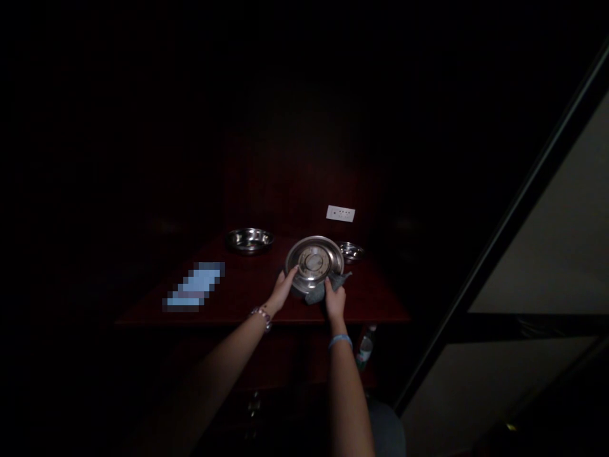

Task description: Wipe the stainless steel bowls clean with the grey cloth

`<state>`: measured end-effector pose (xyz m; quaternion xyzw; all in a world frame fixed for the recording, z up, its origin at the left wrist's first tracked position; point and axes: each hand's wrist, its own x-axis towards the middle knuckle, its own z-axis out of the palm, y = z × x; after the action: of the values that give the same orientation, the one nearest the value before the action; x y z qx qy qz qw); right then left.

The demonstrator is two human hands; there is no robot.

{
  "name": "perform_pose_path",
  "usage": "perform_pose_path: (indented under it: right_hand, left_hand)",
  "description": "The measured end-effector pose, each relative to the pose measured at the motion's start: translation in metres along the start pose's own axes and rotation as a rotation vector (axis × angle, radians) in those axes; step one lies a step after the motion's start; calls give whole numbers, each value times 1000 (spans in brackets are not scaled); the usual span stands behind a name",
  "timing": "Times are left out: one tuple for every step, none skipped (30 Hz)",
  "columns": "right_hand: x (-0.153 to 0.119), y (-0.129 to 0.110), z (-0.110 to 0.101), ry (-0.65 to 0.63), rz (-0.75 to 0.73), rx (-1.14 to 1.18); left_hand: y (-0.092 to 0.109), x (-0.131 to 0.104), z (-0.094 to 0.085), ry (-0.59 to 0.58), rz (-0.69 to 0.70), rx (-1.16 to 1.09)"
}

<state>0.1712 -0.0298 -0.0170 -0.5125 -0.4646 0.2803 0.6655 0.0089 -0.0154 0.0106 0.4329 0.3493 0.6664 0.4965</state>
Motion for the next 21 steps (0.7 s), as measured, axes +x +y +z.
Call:
perform_pose_path:
  right_hand:
    - [0, 0, 0, 2, 2, 0]
    - [0, 0, 0, 4, 6, -2]
    - [0, 0, 0, 6, 11, -5]
    - [0, 0, 0, 10, 17, -9]
    - [-1, -1, 0, 15, 19, -11]
    - [-1, -1, -1, 20, 19, -12]
    - [-1, -1, -1, 27, 17, -11]
    - [-1, -1, -1, 34, 16, -10]
    - [-2, -2, -1, 39, 14, -10]
    - [-2, -2, -1, 42, 14, -13]
    - [-2, -2, -2, 44, 14, -17]
    - [-2, -2, -2, 47, 13, -21]
    - [-2, -1, -2, 49, 11, -21]
    - [-2, -1, -2, 49, 10, -17]
    - [-1, 0, -2, 48, 10, -11]
    - [-1, 1, -2, 48, 12, -5]
    - [0, 2, -2, 45, 16, -1]
    - [1, 3, -2, 43, 20, 0]
    - [1, 4, -2, 39, 22, -1]
    - [1, 4, -2, 37, 22, -3]
    - [1, 3, -2, 35, 20, -6]
  left_hand:
    - [0, -1, 0, -14, 4, 0]
    - [0, -1, 1, -32, 12, 1]
    - [-1, -2, 1, -53, 23, 2]
    - [-1, -2, 1, -73, 36, 5]
    - [-1, -3, 1, -85, 48, 11]
    - [-1, -3, 1, -88, 58, 19]
    - [-1, -4, 1, -85, 67, 29]
    - [0, -4, 1, -81, 76, 40]
    - [0, -5, 1, -79, 86, 50]
    - [1, -6, 1, -80, 96, 60]
    - [3, -6, 0, -85, 102, 68]
    - [4, -7, 0, -90, 103, 76]
    - [5, -7, 0, -93, 99, 84]
    - [6, -8, 0, -96, 91, 92]
    - [7, -9, 0, -101, 80, 97]
    - [7, -9, 0, -107, 72, 99]
    - [7, -10, 1, -116, 66, 100]
    - [7, -10, 1, -129, 63, 99]
    - [7, -10, 1, -141, 60, 97]
    - [7, -10, 1, -154, 58, 95]
    - [7, -11, 1, -166, 56, 94]
